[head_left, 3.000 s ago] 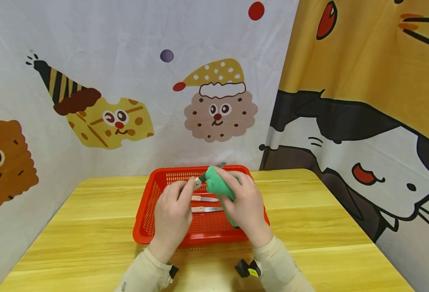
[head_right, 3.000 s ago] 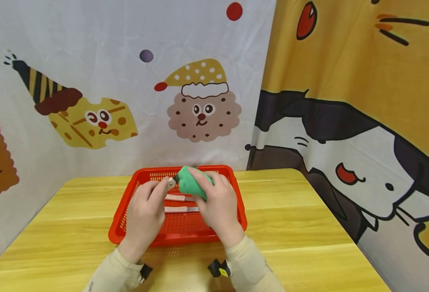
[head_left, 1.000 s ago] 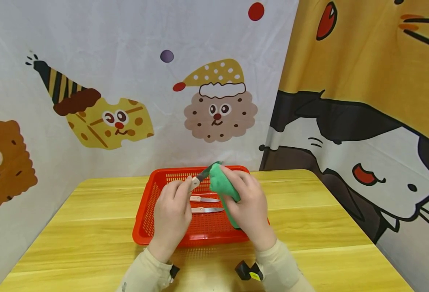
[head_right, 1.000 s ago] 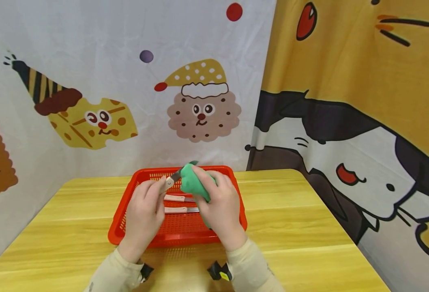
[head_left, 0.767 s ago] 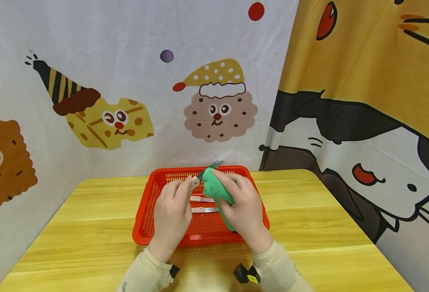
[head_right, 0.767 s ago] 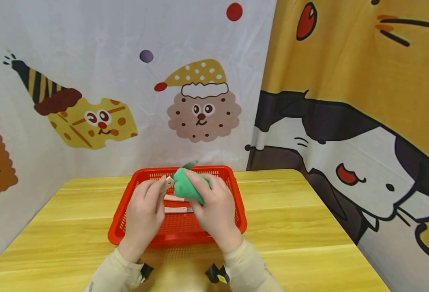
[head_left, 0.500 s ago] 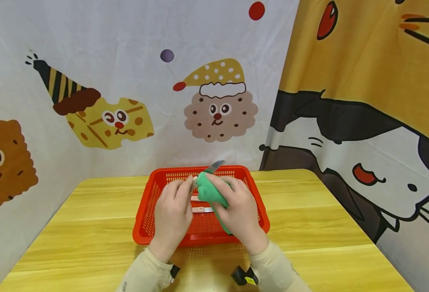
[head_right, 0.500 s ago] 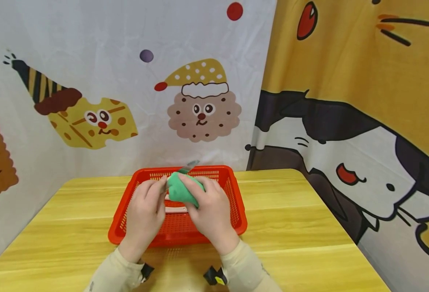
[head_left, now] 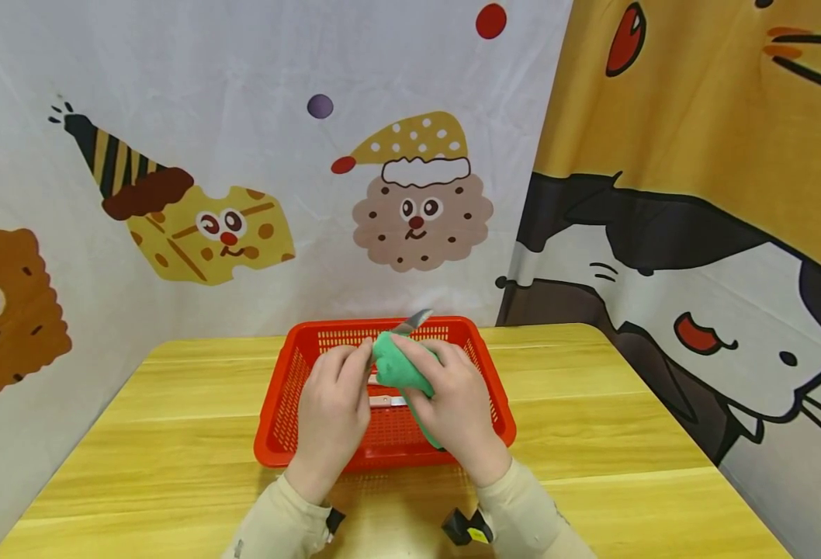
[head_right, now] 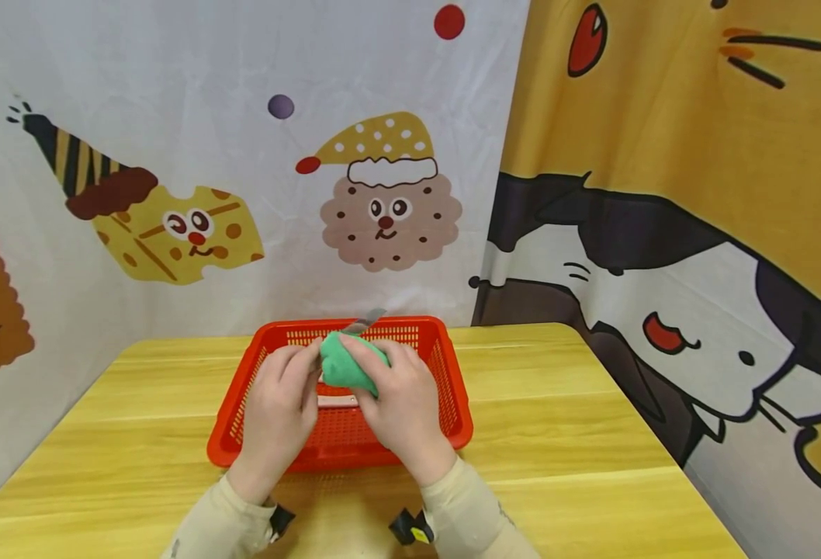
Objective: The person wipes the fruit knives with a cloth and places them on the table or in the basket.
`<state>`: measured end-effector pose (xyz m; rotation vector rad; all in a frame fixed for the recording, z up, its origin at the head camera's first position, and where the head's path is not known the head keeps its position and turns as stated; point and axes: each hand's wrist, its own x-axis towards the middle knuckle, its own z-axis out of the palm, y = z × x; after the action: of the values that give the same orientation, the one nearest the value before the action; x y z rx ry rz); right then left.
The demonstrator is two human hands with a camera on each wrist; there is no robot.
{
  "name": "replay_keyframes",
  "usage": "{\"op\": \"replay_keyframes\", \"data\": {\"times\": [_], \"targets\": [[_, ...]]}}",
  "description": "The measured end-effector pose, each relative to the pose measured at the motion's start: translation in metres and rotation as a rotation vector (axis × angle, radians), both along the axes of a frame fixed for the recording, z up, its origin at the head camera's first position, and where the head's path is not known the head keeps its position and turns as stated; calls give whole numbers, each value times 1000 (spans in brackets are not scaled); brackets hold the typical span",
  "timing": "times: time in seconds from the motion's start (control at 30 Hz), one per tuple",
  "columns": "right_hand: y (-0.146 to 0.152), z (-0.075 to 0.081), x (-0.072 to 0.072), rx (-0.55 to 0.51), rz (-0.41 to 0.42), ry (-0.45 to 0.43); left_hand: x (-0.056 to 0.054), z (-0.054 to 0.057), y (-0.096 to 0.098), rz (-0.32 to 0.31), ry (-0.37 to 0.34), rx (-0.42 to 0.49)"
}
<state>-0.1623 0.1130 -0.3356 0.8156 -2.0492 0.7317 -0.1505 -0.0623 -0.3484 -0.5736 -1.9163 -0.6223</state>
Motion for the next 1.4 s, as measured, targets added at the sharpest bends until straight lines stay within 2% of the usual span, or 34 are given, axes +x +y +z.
{"op": "replay_keyframes", "data": {"times": [0.23,0.6,0.87,1.13,1.4], "targets": [[1,0,-1,8,-6,-2,-1,0,-1,-11,16,-9],[3,0,-5,11,-43,23,1,1,-2,-8,-34,-21],[8,-1,-10,-5,-71,38,0,0,-3,-8,-36,-17],[14,3,-13,-34,-76,18,1,1,-4,-10,-45,-14],[21,7,-16,-72,-115,-1,2,2,-3,-1,-67,-21]]}}
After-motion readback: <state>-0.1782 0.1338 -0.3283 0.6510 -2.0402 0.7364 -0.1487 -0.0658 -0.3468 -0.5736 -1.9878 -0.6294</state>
